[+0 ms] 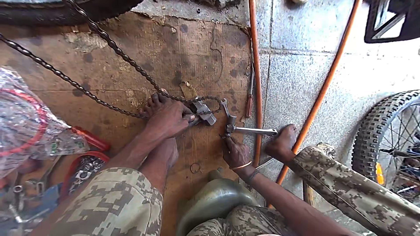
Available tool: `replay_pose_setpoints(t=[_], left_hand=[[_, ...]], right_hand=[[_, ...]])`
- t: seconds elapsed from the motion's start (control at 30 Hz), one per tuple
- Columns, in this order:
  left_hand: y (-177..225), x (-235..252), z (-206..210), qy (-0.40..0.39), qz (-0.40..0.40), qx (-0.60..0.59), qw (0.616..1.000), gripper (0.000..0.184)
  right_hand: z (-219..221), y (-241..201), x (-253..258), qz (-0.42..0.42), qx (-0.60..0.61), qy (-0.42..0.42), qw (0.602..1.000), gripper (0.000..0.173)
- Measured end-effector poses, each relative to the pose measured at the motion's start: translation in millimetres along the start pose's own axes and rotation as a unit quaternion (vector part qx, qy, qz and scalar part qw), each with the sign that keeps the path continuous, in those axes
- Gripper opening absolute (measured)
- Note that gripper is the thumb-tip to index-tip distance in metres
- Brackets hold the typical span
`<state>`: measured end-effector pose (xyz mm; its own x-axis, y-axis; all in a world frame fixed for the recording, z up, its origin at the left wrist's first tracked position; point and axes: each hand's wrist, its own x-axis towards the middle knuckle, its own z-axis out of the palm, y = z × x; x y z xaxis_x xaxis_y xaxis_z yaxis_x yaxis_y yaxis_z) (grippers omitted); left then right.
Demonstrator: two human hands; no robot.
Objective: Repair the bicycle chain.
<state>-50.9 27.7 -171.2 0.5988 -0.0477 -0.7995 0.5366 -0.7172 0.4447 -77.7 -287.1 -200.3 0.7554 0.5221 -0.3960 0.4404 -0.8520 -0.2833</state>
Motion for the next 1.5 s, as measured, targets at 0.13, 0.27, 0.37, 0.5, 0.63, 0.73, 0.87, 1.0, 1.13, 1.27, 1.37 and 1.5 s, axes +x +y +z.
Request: replay_pose_setpoints(t=[0.13, 0.27, 0.37, 0.5, 0.63, 0.73, 0.87, 1.0, 1.13, 1.27, 1.37, 1.5], left_hand=[[2.7, -1.6, -3.6, 0.000, -0.018, 0.000, 1.000, 0.023], [-0.7, -0.4, -1.6, -0.005, 0.012, -0.027, 1.000, 0.023], [-1.9, -0.3, -0.9, 0.006, 0.019, -0.016, 1.000, 0.023], [3.8, -2.1, -3.7, -0.007, -0.010, -0.001, 1.000, 0.025], [2.1, -4.7, -4.4, -0.008, 0.016, -0.010, 1.000, 0.026], [-2.7, -8.6, 4.0, 0.055, 0.054, -0.020, 0.997, 0.024], [-4.7, -13.5, 12.3, 0.122, 0.082, 0.003, 0.989, 0.022], [2.6, -20.9, 4.6, 0.204, 0.138, 0.018, 0.969, 0.026], [10.4, -4.7, 8.3, 0.245, 0.218, 0.003, 0.945, 0.018], [12.9, 6.1, 14.0, 0.212, 0.200, -0.049, 0.955, 0.010], [1.2, 1.1, 13.9, 0.242, 0.218, -0.083, 0.942, 0.019], [-14.3, -6.4, 22.4, 0.275, 0.271, -0.158, 0.909, 0.023]], right_hand=[[-32.0, -15.6, 21.9, -0.067, 0.088, 0.029, 0.993, 0.015], [-81.9, -32.5, 87.1, -0.158, 0.191, 0.052, 0.967, 0.021], [-84.7, -34.7, 126.3, -0.265, 0.198, 0.070, 0.941, 0.021], [-69.5, -26.4, 158.0, -0.375, 0.177, 0.003, 0.910, 0.023], [-62.5, -19.2, 168.4, -0.410, 0.184, -0.025, 0.893, 0.021], [-61.0, -16.2, 168.5, -0.416, 0.181, -0.020, 0.891, 0.021], [-61.0, -16.3, 167.1, -0.432, 0.129, -0.005, 0.893, 0.022], [-60.5, -15.8, 163.3, -0.445, 0.094, 0.011, 0.891, 0.023], [-59.0, -17.3, 163.5, -0.447, 0.091, 0.024, 0.889, 0.022], [-59.2, -18.0, 161.8, -0.439, 0.084, 0.029, 0.894, 0.022], [-65.2, -19.4, 163.3, -0.416, 0.115, -0.025, 0.902, 0.027], [-75.8, -18.1, 167.0, -0.381, 0.140, -0.127, 0.905, 0.050]])
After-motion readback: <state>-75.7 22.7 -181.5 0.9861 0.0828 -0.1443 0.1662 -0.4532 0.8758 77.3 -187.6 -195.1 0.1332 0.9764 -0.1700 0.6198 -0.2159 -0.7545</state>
